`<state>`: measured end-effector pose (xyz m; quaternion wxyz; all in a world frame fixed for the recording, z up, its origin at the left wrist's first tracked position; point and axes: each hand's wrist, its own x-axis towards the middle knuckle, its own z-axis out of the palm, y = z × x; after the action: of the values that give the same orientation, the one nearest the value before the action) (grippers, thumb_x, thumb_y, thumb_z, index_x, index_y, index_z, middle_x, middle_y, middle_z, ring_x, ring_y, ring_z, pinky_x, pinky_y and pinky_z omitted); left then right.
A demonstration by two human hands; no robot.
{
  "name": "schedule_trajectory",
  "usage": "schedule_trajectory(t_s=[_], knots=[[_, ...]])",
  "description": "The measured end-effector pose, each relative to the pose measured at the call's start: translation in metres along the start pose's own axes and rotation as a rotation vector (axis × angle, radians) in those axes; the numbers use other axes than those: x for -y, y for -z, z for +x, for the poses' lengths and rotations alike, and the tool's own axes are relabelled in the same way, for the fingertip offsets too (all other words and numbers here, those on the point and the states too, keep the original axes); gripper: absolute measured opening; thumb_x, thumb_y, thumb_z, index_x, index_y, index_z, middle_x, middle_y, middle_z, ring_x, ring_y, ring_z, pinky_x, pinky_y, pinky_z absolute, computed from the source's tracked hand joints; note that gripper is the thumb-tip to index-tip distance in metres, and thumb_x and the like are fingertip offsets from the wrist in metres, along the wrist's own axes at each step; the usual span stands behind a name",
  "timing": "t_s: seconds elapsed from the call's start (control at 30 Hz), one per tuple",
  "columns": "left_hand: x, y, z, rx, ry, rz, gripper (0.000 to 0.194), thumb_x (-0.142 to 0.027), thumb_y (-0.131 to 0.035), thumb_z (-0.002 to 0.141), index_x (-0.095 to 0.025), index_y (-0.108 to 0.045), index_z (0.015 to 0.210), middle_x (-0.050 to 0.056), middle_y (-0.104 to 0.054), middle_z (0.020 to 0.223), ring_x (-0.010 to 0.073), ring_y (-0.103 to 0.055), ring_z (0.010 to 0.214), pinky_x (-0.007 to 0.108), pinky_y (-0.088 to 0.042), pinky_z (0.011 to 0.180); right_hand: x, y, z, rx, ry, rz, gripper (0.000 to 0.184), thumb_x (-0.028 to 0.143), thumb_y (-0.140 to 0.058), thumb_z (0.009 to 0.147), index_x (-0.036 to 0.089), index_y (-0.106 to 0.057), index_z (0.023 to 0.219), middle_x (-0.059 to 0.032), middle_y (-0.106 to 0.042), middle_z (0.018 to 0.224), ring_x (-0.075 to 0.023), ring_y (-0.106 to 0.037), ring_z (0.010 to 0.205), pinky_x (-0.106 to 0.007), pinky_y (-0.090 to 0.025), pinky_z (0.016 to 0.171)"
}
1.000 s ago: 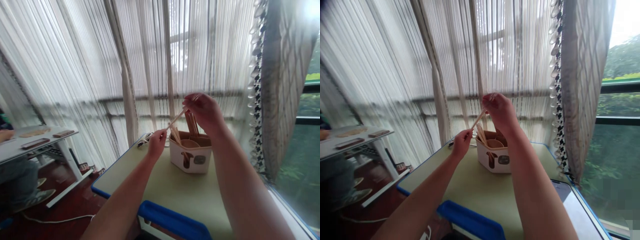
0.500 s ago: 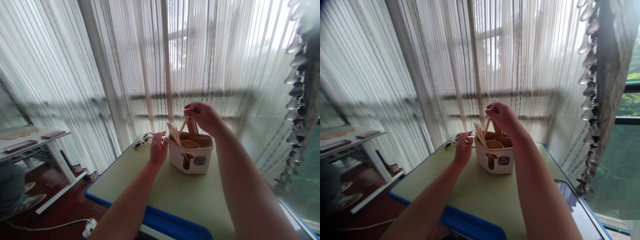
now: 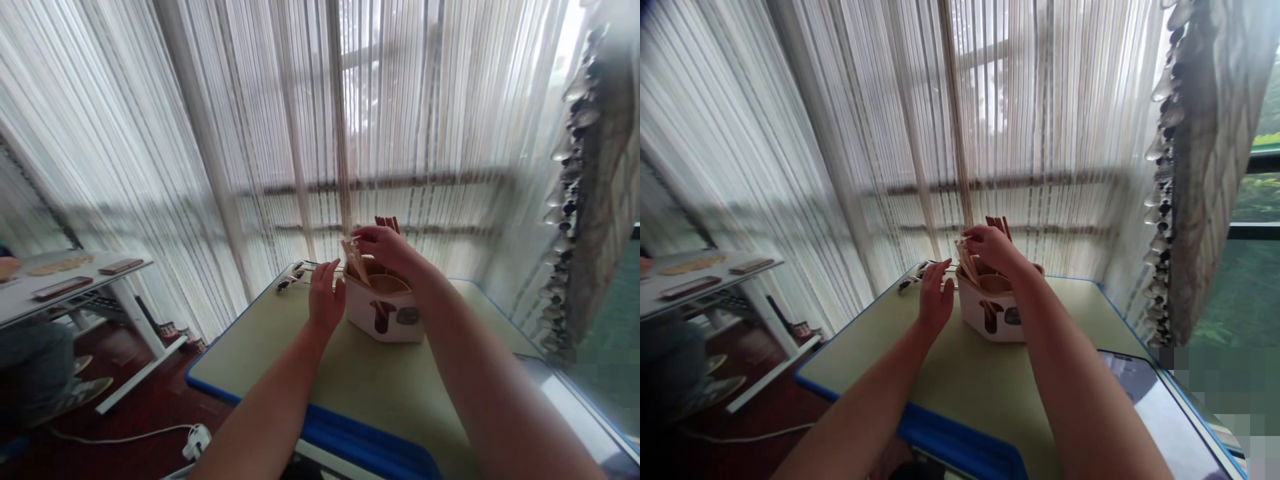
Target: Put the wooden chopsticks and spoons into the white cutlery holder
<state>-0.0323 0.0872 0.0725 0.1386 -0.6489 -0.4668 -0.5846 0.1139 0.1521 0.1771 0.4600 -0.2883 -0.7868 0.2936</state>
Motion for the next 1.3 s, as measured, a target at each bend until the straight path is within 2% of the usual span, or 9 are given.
schedule_trajectory(t_s=[0.17,0.33,0.47,0.6,0.7,0.9,1.13,1.3], knots=[[-0.007,0.007,-0.004,0.059,-0.012,-0.056,0.037,-0.023,-0.041,0.089,-0.024,-0.05,0.125,0.008,-0.051,0.119,0.0191,-0.045,0.112,0.038,-0.036,0.098,0.011,-0.004,-0.019,-0.014,0.042,-0.37,0.014,0.025,-0.061,0.071,0.014,-0.068,0.075,-0.0015,-0.063,0.064,-0.0119,-0.054,0.061,-0.021,-0.039,0.057],[-0.014,0.007,-0.007,0.09,-0.039,-0.095,0.038,-0.023,-0.041,0.089,-0.026,-0.05,0.126,0.008,-0.05,0.124,0.0195,-0.043,0.116,0.039,-0.034,0.101,0.015,-0.001,-0.025,0.018,0.07,-0.502,0.016,0.027,-0.058,0.07,0.014,-0.065,0.066,0.0005,-0.055,0.055,-0.0107,-0.048,0.057,-0.021,-0.034,0.054],[-0.018,0.007,-0.007,0.074,-0.072,-0.116,0.04,-0.022,-0.042,0.089,-0.027,-0.047,0.128,0.008,-0.049,0.124,0.0195,-0.043,0.118,0.04,-0.035,0.101,0.011,0.003,-0.026,0.077,-0.003,-0.373,0.017,0.03,-0.06,0.07,0.014,-0.064,0.067,0.0012,-0.055,0.055,-0.0097,-0.047,0.054,-0.02,-0.036,0.051],[-0.019,0.006,-0.007,0.082,-0.139,-0.088,0.042,-0.018,-0.041,0.089,-0.029,-0.047,0.129,0.009,-0.045,0.128,0.0196,-0.042,0.12,0.04,-0.037,0.1,0.013,0.002,-0.029,0.153,-0.15,-0.081,0.011,0.028,-0.062,0.069,0.016,-0.062,0.07,0.0015,-0.057,0.058,-0.0094,-0.05,0.051,-0.02,-0.04,0.049],[-0.02,0.006,-0.006,0.084,-0.164,-0.077,0.043,-0.018,-0.042,0.088,-0.029,-0.046,0.13,0.009,-0.047,0.126,0.0193,-0.043,0.118,0.039,-0.037,0.099,0.02,0.001,-0.031,0.197,-0.267,0.131,0.004,0.021,-0.061,0.07,0.017,-0.061,0.071,0.0002,-0.059,0.062,-0.011,-0.056,0.055,-0.021,-0.047,0.054],[-0.027,0.004,-0.002,0.014,-0.058,-0.121,0.031,-0.024,-0.047,0.088,-0.026,-0.059,0.116,0.008,-0.055,0.113,0.0178,-0.05,0.107,0.036,-0.042,0.093,0.025,0.006,-0.032,0.24,-0.391,0.361,0.003,0.018,-0.059,0.073,0.017,-0.061,0.076,-0.0052,-0.066,0.072,-0.016,-0.064,0.068,-0.027,-0.054,0.068],[-0.029,0.004,0.002,-0.027,0.103,-0.148,0.024,-0.03,-0.052,0.086,-0.023,-0.067,0.103,0.007,-0.059,0.103,0.0169,-0.055,0.094,0.035,-0.045,0.087,0.018,0.001,-0.033,0.293,-0.387,0.358,0.008,0.024,-0.063,0.073,0.017,-0.062,0.076,-0.0079,-0.069,0.08,-0.0182,-0.066,0.078,-0.027,-0.054,0.072],[-0.029,0.003,0.003,-0.042,0.211,-0.153,0.017,-0.029,-0.059,0.081,-0.018,-0.071,0.087,0.006,-0.062,0.092,0.0165,-0.057,0.087,0.033,-0.047,0.08,0.017,-0.002,-0.037,0.341,-0.345,0.222,0.011,0.027,-0.069,0.067,0.017,-0.065,0.07,-0.0045,-0.068,0.069,-0.0152,-0.062,0.065,-0.024,-0.051,0.061]])
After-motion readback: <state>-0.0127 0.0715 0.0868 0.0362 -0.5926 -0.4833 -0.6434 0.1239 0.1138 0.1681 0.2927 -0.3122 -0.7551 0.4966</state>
